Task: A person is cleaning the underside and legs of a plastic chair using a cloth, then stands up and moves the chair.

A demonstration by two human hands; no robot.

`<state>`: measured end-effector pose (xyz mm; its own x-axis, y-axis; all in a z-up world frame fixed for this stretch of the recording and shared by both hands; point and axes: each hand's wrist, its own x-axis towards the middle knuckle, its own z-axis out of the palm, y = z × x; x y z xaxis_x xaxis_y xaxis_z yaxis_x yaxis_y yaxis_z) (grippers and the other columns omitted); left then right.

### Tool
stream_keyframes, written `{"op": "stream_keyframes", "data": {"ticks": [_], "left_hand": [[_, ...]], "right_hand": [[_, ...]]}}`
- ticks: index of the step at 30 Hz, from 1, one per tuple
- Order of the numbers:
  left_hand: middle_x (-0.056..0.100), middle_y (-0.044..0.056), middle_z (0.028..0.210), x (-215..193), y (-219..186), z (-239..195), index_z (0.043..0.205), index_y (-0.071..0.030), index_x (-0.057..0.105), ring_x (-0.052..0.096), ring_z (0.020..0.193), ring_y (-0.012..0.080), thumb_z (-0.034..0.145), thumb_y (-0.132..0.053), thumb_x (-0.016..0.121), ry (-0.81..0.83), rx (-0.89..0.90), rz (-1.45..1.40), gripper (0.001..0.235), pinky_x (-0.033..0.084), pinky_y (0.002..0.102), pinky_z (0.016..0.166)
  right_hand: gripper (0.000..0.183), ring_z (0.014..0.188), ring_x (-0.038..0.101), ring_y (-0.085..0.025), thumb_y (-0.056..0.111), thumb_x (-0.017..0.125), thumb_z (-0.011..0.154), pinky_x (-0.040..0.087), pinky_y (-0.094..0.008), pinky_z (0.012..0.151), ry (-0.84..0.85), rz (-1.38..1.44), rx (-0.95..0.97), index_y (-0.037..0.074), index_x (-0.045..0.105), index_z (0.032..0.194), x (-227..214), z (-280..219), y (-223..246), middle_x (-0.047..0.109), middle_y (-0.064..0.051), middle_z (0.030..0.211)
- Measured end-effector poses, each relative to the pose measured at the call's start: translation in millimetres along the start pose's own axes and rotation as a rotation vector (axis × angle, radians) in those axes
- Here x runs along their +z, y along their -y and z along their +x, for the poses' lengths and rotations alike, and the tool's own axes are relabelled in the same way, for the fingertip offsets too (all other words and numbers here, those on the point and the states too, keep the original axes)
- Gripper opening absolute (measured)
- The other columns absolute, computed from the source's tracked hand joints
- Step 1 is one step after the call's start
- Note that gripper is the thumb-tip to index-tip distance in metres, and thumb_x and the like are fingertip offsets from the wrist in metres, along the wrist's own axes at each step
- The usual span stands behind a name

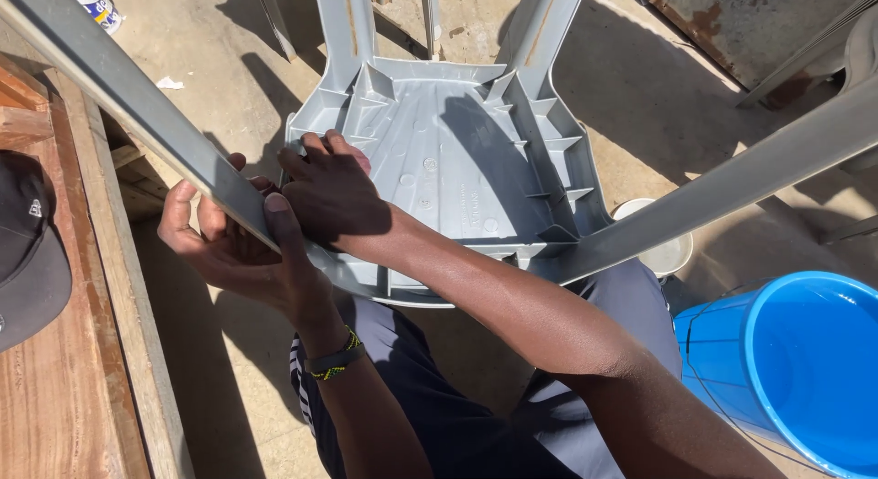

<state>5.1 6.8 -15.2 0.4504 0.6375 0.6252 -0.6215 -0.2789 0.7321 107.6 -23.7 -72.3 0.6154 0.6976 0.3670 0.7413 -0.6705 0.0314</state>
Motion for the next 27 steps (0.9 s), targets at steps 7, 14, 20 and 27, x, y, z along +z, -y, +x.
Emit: {"op": "stream_keyframes", "data": {"ticks": [7, 14, 20, 27], "left_hand": [[0.066, 0.031, 0.114, -10, 11, 1, 0.139, -0.002, 0.037, 0.071, 0.116, 0.0371, 0.1, -0.01, 0.062, -0.049, 0.088, 0.055, 0.047, 0.059, 0.04, 0.096], [0.053, 0.016, 0.134, 1, -4, -3, 0.138, -0.005, 0.043, 0.071, 0.125, 0.0419, 0.102, -0.027, 0.067, -0.065, 0.059, 0.113, 0.049, 0.062, 0.038, 0.094], [0.066, 0.027, 0.12, 1, 0, -1, 0.134, -0.009, 0.045, 0.069, 0.099, 0.0281, 0.099, -0.027, 0.071, -0.071, 0.061, 0.064, 0.046, 0.06, 0.033, 0.084], [0.054, 0.016, 0.13, 0, 3, -3, 0.138, -0.007, 0.044, 0.07, 0.099, 0.0286, 0.101, -0.02, 0.069, -0.036, 0.085, 0.084, 0.047, 0.063, 0.037, 0.092]], "right_hand": [[0.018, 0.094, 0.044, -0.035, 0.014, 0.065, 0.077, 0.037, -0.046, 0.051, 0.204, 0.182, -0.214, 0.03, 0.069, 0.068, 1, 12, -15, 0.05, 0.005, 0.102], [0.025, 0.088, 0.064, -0.019, 0.025, 0.061, 0.091, 0.041, -0.042, 0.086, 0.462, 0.284, -0.303, 0.024, 0.055, 0.115, -21, 34, -16, 0.064, 0.003, 0.079], [0.007, 0.055, 0.058, -0.024, 0.024, 0.073, 0.068, 0.046, -0.035, 0.043, 0.095, 0.424, -0.042, 0.022, 0.074, 0.061, 14, 30, -32, 0.058, 0.001, 0.072], [0.007, 0.064, 0.06, -0.012, 0.009, 0.066, 0.068, 0.043, -0.025, 0.052, -0.303, 0.783, -0.041, 0.013, 0.064, 0.073, -3, 6, -44, 0.063, 0.004, 0.065]]}}
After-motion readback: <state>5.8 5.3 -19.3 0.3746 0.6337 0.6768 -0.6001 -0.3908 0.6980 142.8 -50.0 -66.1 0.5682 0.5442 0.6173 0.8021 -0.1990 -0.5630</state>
